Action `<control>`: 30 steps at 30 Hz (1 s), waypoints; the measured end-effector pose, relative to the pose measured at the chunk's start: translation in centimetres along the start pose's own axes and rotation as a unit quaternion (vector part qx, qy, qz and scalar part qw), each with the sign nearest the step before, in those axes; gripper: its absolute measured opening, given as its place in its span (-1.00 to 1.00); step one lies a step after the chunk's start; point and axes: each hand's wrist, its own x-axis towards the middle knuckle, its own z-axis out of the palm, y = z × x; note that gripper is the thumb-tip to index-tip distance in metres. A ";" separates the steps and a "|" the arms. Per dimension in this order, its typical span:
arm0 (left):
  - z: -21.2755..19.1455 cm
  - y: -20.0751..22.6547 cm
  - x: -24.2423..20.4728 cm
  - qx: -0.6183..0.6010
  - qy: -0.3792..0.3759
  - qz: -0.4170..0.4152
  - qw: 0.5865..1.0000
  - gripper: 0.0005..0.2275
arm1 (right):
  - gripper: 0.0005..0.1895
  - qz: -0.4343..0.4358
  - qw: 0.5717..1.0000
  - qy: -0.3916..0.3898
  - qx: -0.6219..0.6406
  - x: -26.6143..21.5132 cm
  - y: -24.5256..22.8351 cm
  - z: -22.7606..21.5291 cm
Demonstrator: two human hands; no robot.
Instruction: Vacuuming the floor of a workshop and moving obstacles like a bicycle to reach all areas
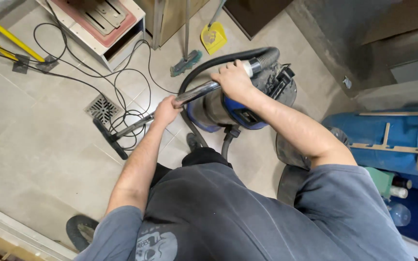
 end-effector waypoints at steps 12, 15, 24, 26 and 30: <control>14.9 7.9 4.9 0.068 -0.111 0.011 0.991 -0.59 | -0.65 0.080 0.976 -0.157 0.127 -16.2 10.9 5.6; 16.6 9.7 3.9 0.076 -0.114 0.013 0.990 -0.65 | -0.53 0.076 0.949 -0.234 0.199 -17.2 12.8 6.5; 14.0 13.0 1.2 0.077 -0.076 0.014 0.994 -0.57 | -0.52 0.075 0.942 -0.216 0.245 -17.9 13.7 5.4; 13.0 12.6 -1.1 0.072 -0.067 -0.014 0.995 -0.52 | -0.51 0.071 0.953 -0.204 0.210 -17.9 12.8 5.3; 12.1 8.4 -6.6 0.041 -0.023 -0.057 0.997 -0.51 | -0.25 0.094 0.949 -0.215 0.208 -17.2 10.6 4.5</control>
